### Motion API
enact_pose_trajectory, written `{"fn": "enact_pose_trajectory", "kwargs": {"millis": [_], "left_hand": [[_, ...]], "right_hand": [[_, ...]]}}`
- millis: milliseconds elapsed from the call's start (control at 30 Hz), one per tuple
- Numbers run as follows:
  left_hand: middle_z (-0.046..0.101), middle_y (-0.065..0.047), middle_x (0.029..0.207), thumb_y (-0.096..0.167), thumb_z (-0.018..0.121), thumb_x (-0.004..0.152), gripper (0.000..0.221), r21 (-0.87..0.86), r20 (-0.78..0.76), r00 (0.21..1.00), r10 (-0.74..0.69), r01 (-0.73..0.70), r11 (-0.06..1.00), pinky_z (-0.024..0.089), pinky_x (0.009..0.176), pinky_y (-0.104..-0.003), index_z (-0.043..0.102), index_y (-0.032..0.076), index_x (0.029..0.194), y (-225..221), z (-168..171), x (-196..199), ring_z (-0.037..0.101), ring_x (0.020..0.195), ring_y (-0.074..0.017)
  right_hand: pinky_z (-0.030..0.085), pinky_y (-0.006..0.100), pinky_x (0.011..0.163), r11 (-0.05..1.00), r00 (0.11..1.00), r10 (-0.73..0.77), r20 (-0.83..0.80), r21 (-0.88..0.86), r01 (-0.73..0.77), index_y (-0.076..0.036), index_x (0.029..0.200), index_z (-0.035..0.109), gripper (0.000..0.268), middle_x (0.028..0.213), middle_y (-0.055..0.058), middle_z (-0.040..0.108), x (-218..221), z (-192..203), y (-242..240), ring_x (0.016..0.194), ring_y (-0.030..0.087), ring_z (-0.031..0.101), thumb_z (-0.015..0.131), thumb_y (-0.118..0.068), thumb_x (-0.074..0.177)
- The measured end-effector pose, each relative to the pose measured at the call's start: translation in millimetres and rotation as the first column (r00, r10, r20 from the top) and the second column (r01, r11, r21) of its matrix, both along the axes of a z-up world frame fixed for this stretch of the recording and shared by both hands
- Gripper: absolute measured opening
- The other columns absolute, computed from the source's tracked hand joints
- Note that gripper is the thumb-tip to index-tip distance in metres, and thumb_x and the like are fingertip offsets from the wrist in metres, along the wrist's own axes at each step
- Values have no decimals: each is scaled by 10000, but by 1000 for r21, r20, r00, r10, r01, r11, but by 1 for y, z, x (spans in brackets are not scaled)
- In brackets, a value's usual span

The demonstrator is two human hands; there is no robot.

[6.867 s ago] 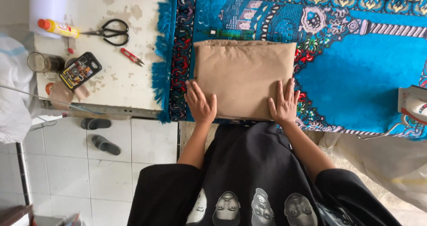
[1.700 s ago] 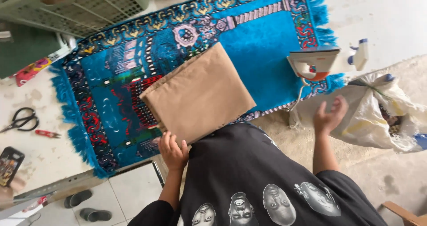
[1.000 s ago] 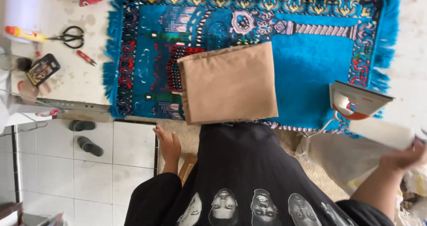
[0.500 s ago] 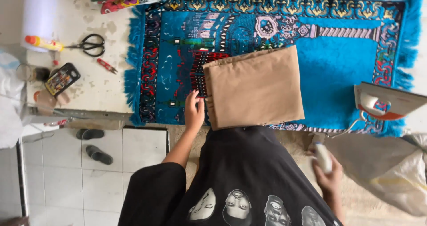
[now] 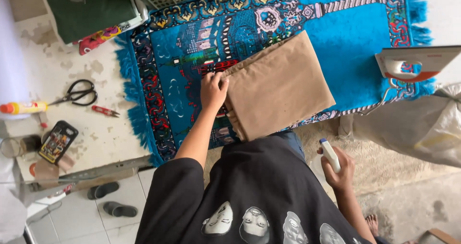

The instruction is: The person is ironing a pair of brown pants, spraying them with water, and folding them on a padded surface.

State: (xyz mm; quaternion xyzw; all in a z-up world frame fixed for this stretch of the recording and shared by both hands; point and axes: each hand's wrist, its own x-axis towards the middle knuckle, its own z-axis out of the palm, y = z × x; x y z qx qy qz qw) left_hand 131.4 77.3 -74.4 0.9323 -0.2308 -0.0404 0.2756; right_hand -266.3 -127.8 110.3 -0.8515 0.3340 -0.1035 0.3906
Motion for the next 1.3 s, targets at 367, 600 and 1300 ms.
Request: {"fn": "enact_pose_trajectory", "kwargs": {"millis": [367,600,1300], "left_hand": [[649,89,1141,394,769,875,343,93,-155,987,31,-17,996,602,877,-391,667,349,1200,5,6,9,627,1099,-200],[557,25,1266,334,705,919,264,155,2,989,-149,146,977,614,820,-503,674,393,1175,11,-4,11,612,1110,-337],[642,9,1341,490,654,954,342,212,-28,988,-154,156,965,589,872,-402,710,344,1258,6,-15,6,606,1211,-249]], "right_hand": [[514,413,775,973,955,-227,191,93,212,-26,919,727,319,918,202,742,4,28,35,846,336,722,554,-252,776],[486,364,772,961,953,-272,137,83,263,-8,943,748,357,853,156,730,23,49,27,796,261,675,533,-239,778],[509,314,669,969,971,-145,193,224,100,-35,888,783,587,775,143,743,38,67,37,717,206,681,530,-535,713]]}}
